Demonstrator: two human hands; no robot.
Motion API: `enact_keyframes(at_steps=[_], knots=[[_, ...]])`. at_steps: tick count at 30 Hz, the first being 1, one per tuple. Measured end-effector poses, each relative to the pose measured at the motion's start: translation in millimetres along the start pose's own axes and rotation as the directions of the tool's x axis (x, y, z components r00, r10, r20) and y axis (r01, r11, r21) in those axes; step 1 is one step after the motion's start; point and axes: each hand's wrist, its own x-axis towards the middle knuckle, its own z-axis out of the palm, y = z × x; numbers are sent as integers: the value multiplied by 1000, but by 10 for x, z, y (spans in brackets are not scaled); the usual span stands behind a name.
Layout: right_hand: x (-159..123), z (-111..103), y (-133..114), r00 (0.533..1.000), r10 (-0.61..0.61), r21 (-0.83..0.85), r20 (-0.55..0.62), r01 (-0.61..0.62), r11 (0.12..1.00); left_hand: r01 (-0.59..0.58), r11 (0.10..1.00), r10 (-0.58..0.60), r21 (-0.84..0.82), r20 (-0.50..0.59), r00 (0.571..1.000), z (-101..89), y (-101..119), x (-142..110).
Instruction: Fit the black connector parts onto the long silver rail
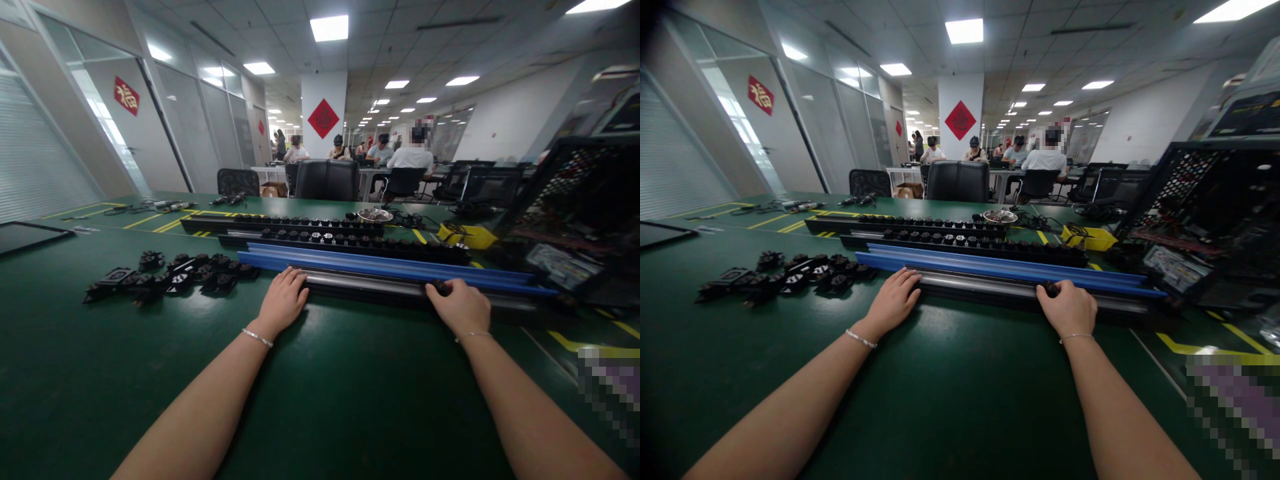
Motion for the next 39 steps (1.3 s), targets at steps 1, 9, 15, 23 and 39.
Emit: enact_keyframes(at_steps=[1, 9, 15, 23, 39], knots=[[0, 1, 2, 1000, -1, 2, -1, 1, 1000, 2, 1000, -2, -3, 1, 1000, -2, 5, -3], [6, 30, 28, 999, -21, 27, -32, 22, 999, 20, 1000, -20, 5, -12, 1000, 15, 37, -32], [3, 42, 29, 999, -39, 5, -37, 39, 999, 18, 1000, -18, 9, -12, 1000, 14, 42, -31], [3, 43, 30, 999, -47, 13, -24, 47, 999, 11, 1000, -11, 13, -15, 1000, 23, 35, -29], [-2, 29, 16, 998, -67, 28, 2, 67, 997, 3, 1000, -3, 8, -14, 1000, 35, 16, -23]])
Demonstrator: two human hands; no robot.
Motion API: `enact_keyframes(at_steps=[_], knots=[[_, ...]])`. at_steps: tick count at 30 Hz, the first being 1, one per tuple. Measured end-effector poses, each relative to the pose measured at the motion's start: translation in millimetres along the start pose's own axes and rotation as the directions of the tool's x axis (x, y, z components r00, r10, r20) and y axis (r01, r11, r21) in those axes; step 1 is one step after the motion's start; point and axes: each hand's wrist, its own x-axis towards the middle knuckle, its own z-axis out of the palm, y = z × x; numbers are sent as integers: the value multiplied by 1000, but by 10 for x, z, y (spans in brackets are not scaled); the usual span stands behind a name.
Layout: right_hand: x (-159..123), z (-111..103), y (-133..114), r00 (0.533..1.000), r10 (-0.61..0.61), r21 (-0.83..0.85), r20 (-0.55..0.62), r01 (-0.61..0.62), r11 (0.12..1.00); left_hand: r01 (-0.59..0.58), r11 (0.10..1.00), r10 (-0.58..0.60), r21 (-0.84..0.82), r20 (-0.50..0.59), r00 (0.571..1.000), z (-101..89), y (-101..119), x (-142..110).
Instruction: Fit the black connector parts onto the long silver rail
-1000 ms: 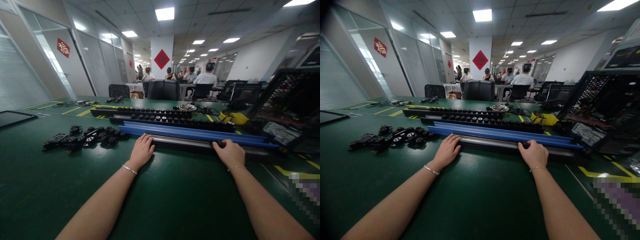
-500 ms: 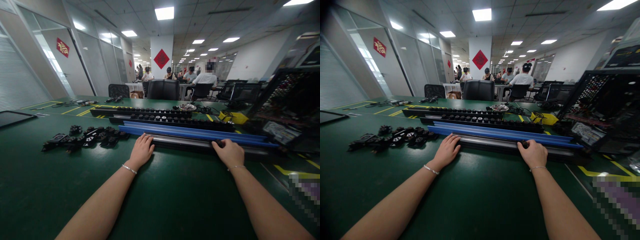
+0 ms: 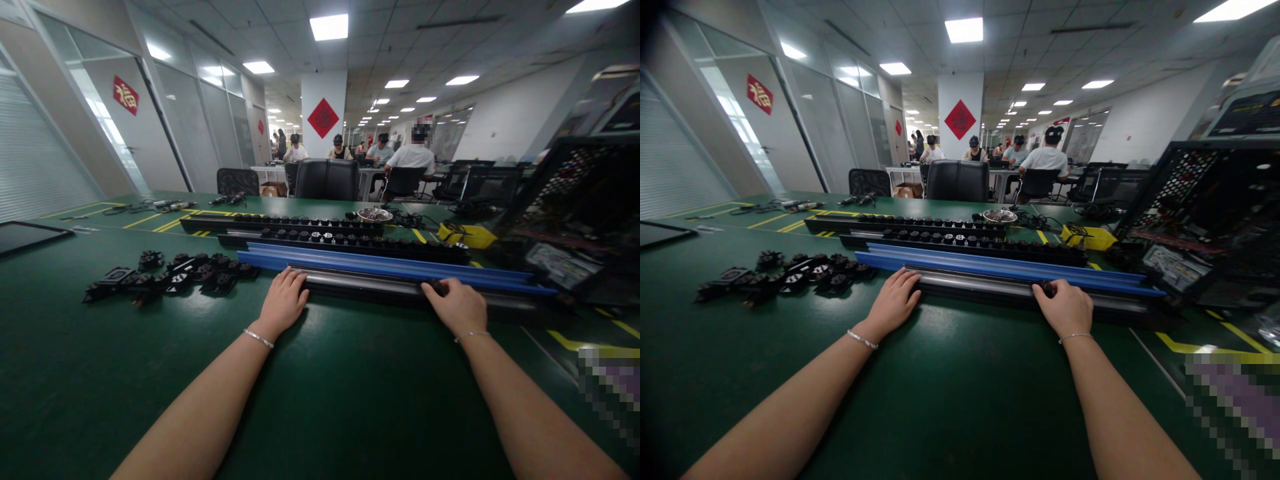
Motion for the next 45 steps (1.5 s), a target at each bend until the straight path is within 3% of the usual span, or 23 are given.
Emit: enact_keyframes(at_steps=[30, 45], knots=[[-28, -35, -72, 997, -63, 42, 48, 61, 997, -4, 1000, 4, -6, -7, 1000, -7, 3, 0], [-15, 30, -42, 986, -169, 60, -8, 170, 984, -11, 999, 11, 32, -4, 1000, -11, 11, 3]])
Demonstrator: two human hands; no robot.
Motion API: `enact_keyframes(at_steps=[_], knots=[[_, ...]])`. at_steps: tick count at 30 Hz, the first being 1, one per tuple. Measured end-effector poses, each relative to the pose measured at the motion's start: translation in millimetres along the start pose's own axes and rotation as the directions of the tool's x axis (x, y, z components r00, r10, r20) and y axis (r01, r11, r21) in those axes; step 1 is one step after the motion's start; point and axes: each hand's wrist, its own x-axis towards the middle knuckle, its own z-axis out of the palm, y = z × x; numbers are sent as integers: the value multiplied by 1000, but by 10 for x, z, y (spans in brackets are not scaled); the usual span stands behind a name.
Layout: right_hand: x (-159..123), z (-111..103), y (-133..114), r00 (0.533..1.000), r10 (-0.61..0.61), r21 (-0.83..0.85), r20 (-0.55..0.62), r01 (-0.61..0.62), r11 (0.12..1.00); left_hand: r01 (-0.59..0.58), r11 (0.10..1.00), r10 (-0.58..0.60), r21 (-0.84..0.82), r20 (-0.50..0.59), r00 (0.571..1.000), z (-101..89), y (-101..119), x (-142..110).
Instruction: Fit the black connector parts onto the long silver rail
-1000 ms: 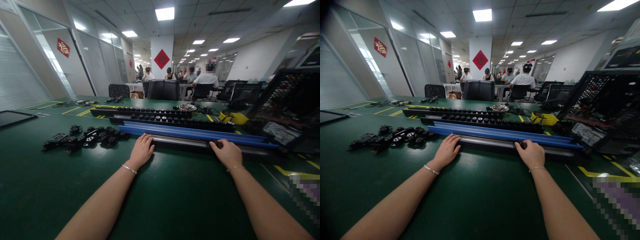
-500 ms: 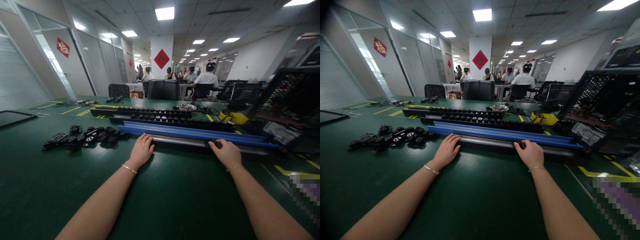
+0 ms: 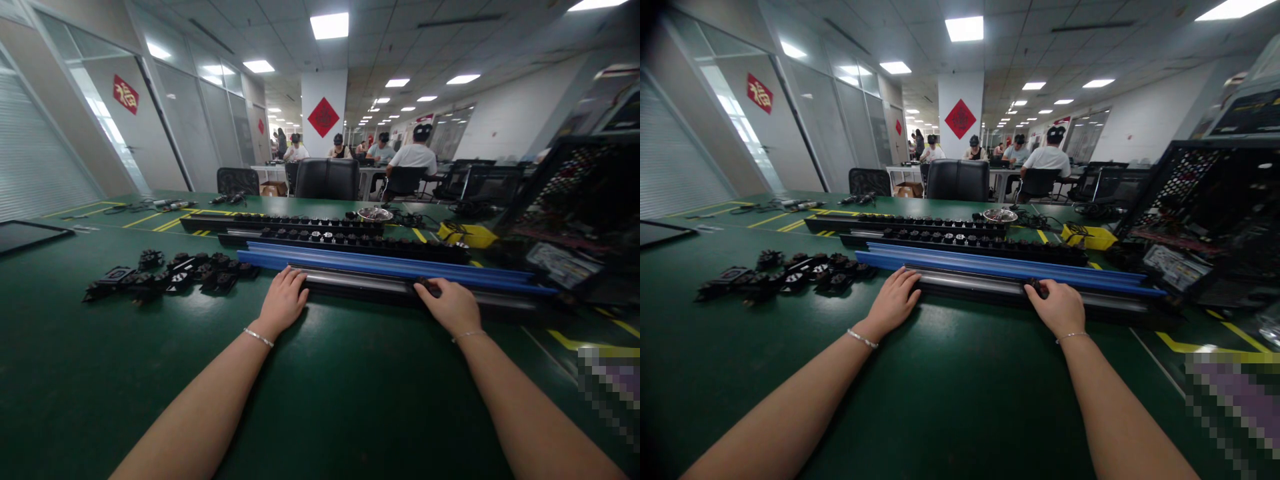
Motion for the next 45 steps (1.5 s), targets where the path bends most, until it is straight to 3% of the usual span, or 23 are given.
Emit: enact_keyframes(at_steps=[45], knots=[[-53, 20, -112, 973, -232, -16, 10, 232, 972, 4, 1000, -4, -18, -5, 1000, 17, -15, -1]])
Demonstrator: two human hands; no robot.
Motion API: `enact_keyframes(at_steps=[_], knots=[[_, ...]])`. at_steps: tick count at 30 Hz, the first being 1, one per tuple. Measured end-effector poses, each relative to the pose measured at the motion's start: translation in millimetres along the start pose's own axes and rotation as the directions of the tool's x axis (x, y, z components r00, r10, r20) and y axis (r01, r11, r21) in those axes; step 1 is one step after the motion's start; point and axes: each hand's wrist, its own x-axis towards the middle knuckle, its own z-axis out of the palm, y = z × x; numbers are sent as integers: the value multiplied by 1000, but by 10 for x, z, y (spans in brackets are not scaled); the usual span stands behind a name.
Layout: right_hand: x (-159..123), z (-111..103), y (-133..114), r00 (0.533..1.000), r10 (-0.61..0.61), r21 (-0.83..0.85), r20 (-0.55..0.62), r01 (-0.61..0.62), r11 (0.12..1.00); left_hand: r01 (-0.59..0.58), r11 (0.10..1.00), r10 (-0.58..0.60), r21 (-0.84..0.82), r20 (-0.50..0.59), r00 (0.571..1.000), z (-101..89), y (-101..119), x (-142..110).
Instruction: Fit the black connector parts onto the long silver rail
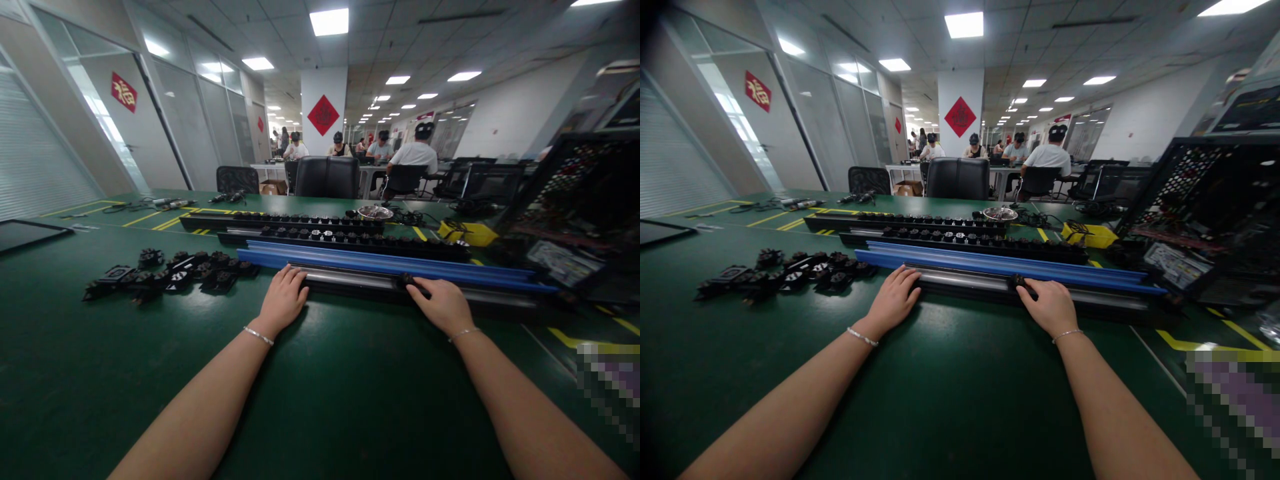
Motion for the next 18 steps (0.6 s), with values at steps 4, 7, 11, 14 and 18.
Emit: enact_keyframes(at_steps=[4, 7, 11, 14, 18], knots=[[4, 12, 2, 1000, -11, -5, 4, 11, 1000, -4, 1000, 4, 1, 7, 1000, -5, 3, 5], [5, 19, -5, 1000, -23, -4, 8, 23, 1000, -3, 1000, 3, 8, 11, 1000, -7, 5, 6], [7, 20, -43, 999, -34, -8, 16, 34, 999, -8, 1000, 8, 12, 7, 1000, -5, 6, -2], [12, 16, -71, 999, -42, -11, 29, 43, 999, -4, 1000, 4, 2, 3, 1000, -6, 8, -8], [13, 19, -82, 998, -51, -16, 47, 52, 999, 10, 1000, -10, -7, 6, 1000, -14, 18, -12]])
